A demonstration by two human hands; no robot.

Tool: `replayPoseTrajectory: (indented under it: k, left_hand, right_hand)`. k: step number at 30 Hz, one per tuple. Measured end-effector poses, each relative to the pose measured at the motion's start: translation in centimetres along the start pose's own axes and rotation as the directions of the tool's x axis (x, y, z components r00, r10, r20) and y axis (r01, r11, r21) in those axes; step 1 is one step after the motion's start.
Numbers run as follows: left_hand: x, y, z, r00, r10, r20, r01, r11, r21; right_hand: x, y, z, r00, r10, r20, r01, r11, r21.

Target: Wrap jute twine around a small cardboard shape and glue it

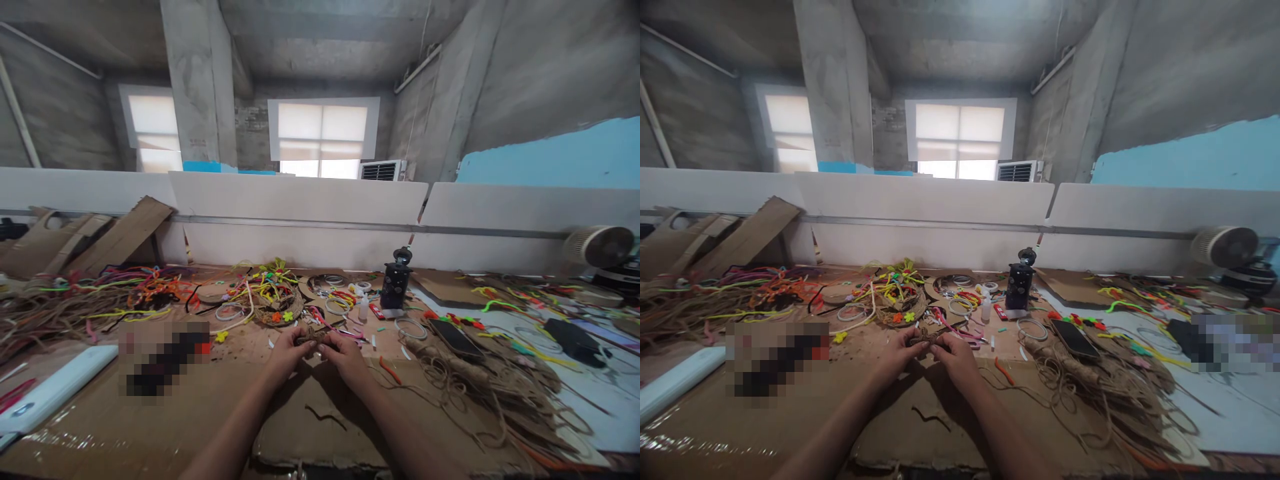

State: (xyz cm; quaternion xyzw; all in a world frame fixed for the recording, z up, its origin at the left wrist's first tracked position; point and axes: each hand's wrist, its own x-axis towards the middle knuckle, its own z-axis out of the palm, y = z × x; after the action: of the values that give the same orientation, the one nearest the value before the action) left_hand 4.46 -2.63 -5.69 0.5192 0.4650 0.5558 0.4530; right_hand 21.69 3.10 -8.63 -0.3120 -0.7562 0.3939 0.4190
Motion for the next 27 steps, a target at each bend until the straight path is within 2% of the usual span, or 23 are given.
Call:
replayPoseTrajectory:
  k: [6, 14, 27]
  left_hand:
    - [-0.18, 0.20, 0.07, 0.999, -0.044, -0.002, 0.044, 0.999, 0.008]
    - [-0.44, 0.64, 0.14, 0.999, -0.005, -0.036, 0.006, 0.999, 0.035]
    - [-0.19, 0.48, 0.10, 0.997, -0.073, -0.026, 0.075, 0.993, 0.096]
  right_hand:
    - [0.00, 0.17, 0.07, 0.999, 0.020, -0.032, -0.019, 0.999, 0.025]
    - [-0.03, -0.36, -0.05, 1.000, -0.010, 0.017, 0.009, 0.999, 0.043]
    - [-0.06, -0.58, 0.06, 1.000, 0.001, 0.002, -0.001, 1.000, 0.031]
